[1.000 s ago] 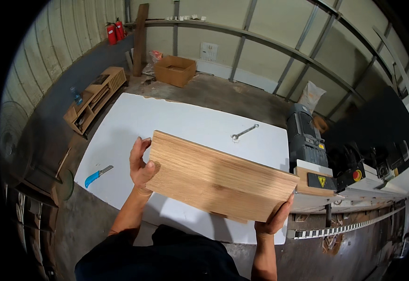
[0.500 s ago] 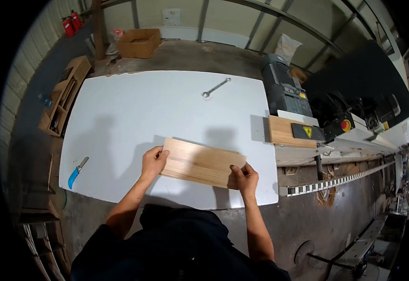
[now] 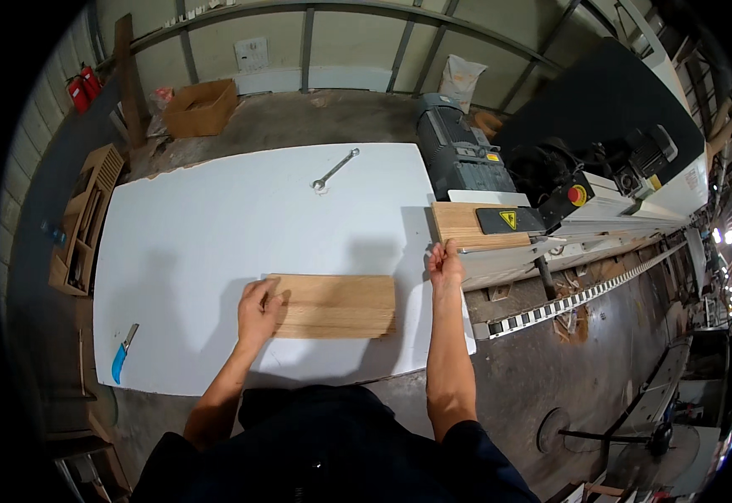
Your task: The person organizes wooden planks by stacking them on a table and then placing them onto a cardboard base on the floor. The person also uses a small tool to scrape the surface of one of the planks.
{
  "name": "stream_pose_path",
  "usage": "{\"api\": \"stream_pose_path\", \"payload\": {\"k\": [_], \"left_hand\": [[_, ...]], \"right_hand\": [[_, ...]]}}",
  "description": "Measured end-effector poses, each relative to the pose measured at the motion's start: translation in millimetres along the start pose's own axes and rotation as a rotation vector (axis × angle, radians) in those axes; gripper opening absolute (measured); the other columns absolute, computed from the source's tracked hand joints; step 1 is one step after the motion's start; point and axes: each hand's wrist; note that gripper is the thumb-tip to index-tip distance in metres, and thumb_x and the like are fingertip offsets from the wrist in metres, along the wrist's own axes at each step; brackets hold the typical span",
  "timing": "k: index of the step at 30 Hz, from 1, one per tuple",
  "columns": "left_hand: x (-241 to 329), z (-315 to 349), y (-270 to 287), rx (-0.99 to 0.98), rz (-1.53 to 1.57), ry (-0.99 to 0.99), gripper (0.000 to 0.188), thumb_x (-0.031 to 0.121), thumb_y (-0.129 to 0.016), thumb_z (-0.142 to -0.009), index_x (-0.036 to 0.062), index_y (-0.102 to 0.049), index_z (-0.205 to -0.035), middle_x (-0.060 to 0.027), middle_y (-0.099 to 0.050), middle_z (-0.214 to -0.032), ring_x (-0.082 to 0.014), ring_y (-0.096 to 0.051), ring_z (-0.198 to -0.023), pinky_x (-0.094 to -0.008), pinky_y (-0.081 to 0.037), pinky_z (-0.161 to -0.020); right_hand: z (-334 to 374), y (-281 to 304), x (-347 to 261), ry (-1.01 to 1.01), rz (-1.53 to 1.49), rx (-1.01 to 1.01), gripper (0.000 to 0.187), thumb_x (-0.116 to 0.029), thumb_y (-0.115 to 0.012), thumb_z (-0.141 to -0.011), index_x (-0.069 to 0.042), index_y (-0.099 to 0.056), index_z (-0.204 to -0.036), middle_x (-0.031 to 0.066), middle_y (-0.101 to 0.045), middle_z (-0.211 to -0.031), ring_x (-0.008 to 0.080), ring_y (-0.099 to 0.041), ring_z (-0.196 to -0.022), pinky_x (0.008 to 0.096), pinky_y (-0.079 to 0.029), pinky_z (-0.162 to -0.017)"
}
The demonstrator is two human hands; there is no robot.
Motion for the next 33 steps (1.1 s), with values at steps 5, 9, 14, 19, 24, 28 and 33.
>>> {"api": "stream_pose_path", "payload": {"k": [5,9,14,19,24,28,33], "left_hand": [[7.6,-4.5,-31.0,-0.153,0.282,0.064,0.027,0.011,-0.064,-0.086,-0.0016,-0.062,-0.11,-0.0049,-0.065,-0.087,-0.0106,-0.061,-0.084,-0.0247,-0.05,-0.075],[37.8,-22.1,-80.2,-0.337,0.692,0.131,0.034,0.014,-0.062,-0.09,-0.0033,-0.054,-0.118,-0.0054,-0.062,-0.085,-0.0115,-0.06,-0.081,-0.025,-0.051,-0.072],[72.3,-28.7,-68.3,-0.435,1.027,0.478,0.031,0.01,-0.058,-0.091,0.0001,-0.05,-0.119,-0.0048,-0.061,-0.086,-0.0112,-0.059,-0.075,-0.0255,-0.051,-0.066],[51.0,-30.3,-26.5,-0.301,1.048,0.331,0.03,0.005,-0.056,-0.089,-0.0007,-0.053,-0.119,-0.0048,-0.063,-0.099,-0.0104,-0.06,-0.087,-0.0253,-0.05,-0.076],[50.4,-32.6,45.1,-0.342,0.968,0.177,0.034,0.002,-0.056,-0.088,-0.0025,-0.052,-0.122,-0.0066,-0.063,-0.108,-0.0109,-0.059,-0.096,-0.0272,-0.049,-0.085],[61.7,-36.0,76.7,-0.324,0.827,0.049,0.033,0.006,-0.06,-0.087,-0.0023,-0.054,-0.119,-0.0065,-0.063,-0.108,-0.0126,-0.059,-0.097,-0.028,-0.049,-0.085],[63.0,-30.1,98.1,-0.269,0.736,0.006,0.033,0.006,-0.059,-0.088,-0.0037,-0.054,-0.119,-0.0061,-0.063,-0.107,-0.0096,-0.058,-0.094,-0.0261,-0.048,-0.084]], "right_hand": [[55.4,-13.3,32.9,0.005,0.088,-0.05,0.015,-0.015,-0.061,-0.09,-0.003,-0.058,-0.081,0.0081,-0.061,-0.071,0.0147,-0.059,-0.063,0.023,-0.041,-0.051],[127.8,-8.0,80.7,0.031,0.04,-0.309,0.011,-0.011,-0.059,-0.091,-0.002,-0.062,-0.086,0.007,-0.064,-0.079,0.0138,-0.058,-0.068,0.0252,-0.046,-0.061],[206.2,-20.1,111.9,-0.069,0.151,-0.402,0.013,-0.016,-0.064,-0.088,-0.004,-0.065,-0.09,0.0058,-0.064,-0.079,0.0152,-0.059,-0.072,0.0258,-0.045,-0.062],[177.8,-17.8,87.4,0.069,0.214,-0.379,0.02,-0.019,-0.065,-0.088,-0.008,-0.059,-0.073,0.0051,-0.062,-0.075,0.0161,-0.059,-0.072,0.0301,-0.047,-0.065],[150.1,-19.3,0.4,0.463,0.184,-0.403,0.055,-0.005,-0.068,-0.084,-0.001,-0.043,-0.133,0.0026,-0.062,-0.085,0.0079,-0.054,-0.065,0.021,-0.045,-0.056],[186.0,-44.5,-14.2,0.613,0.438,-0.488,0.036,-0.004,-0.065,-0.086,0.003,-0.055,-0.12,0.0063,-0.066,-0.093,0.0119,-0.06,-0.081,0.0254,-0.051,-0.069],[193.7,-42.6,-14.3,0.64,0.695,-0.455,0.027,-0.006,-0.068,-0.085,0.005,-0.064,-0.109,0.0064,-0.067,-0.095,0.0101,-0.059,-0.086,0.023,-0.046,-0.08]]}}
Point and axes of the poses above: each hand's wrist, its own z-axis away from the middle knuckle, its own y-axis out of the back of the hand, x = y × z
